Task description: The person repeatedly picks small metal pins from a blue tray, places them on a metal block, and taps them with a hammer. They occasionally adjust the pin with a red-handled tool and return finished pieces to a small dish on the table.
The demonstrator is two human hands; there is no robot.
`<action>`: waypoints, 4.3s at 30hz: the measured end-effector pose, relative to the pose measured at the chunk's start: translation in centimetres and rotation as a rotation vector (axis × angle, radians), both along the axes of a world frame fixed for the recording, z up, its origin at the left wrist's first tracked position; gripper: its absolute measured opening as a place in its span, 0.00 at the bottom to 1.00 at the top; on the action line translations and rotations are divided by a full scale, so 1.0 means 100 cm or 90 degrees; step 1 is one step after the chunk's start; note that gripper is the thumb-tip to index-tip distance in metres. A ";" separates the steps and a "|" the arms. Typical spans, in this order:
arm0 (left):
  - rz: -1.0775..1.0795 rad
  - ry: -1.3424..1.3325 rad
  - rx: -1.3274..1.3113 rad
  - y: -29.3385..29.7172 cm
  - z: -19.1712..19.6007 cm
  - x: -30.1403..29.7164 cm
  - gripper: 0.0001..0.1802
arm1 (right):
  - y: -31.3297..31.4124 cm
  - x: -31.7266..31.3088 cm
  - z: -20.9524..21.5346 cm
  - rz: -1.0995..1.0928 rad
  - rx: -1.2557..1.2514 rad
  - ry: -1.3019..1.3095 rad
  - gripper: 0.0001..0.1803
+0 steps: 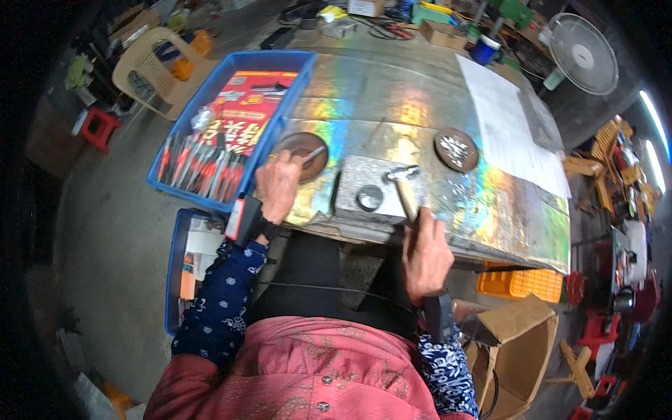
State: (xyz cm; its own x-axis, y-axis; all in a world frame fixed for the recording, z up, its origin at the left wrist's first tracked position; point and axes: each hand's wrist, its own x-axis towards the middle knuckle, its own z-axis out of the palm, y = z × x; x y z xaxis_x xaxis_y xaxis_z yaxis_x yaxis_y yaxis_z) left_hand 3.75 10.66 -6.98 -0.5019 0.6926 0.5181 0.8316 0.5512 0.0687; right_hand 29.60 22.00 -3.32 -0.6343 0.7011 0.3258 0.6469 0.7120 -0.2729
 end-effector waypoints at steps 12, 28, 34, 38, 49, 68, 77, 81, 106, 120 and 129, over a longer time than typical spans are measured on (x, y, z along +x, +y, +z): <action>0.202 -0.006 0.144 -0.112 0.050 -0.068 0.07 | 0.003 -0.001 0.009 0.029 -0.041 0.001 0.25; 0.454 -0.036 0.037 -0.165 0.032 -0.132 0.16 | 0.004 -0.002 0.007 0.033 -0.050 -0.028 0.28; 0.263 -0.184 0.045 -0.173 0.026 -0.158 0.48 | 0.005 -0.001 0.006 0.038 -0.059 -0.029 0.28; 0.259 -0.164 -0.009 -0.175 0.020 -0.164 0.50 | 0.006 -0.001 0.004 0.039 -0.051 -0.026 0.29; 0.335 -0.126 -0.023 -0.162 0.029 -0.166 0.47 | 0.006 0.000 -0.002 0.044 -0.046 0.012 0.28; 0.393 -0.084 -0.003 -0.157 0.017 -0.178 0.42 | 0.006 -0.002 -0.001 0.032 -0.098 0.018 0.29; 0.407 -0.121 0.017 -0.157 0.021 -0.183 0.40 | 0.007 -0.002 -0.001 0.026 -0.102 0.013 0.28; 0.395 -0.150 0.026 -0.157 0.024 -0.183 0.39 | 0.007 -0.003 -0.003 0.028 -0.099 0.023 0.28; 0.268 -0.186 0.260 -0.127 0.063 -0.128 0.31 | 0.010 -0.001 -0.006 0.057 -0.071 0.041 0.30; 0.209 -0.317 0.079 -0.076 0.035 -0.065 0.38 | 0.009 0.000 -0.004 0.041 -0.099 0.022 0.31; 0.068 -0.348 0.102 -0.100 0.038 -0.060 0.40 | 0.008 -0.001 -0.002 0.028 -0.104 0.015 0.31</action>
State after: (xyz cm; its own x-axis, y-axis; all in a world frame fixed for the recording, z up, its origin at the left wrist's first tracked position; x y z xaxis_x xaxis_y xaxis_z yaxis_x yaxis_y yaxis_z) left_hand -2.20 0.67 -3.14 -0.7889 0.5575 0.2584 0.5922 0.5778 0.5616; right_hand 29.52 22.80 -3.56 -0.6588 0.7179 0.2250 0.6084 0.6843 -0.4020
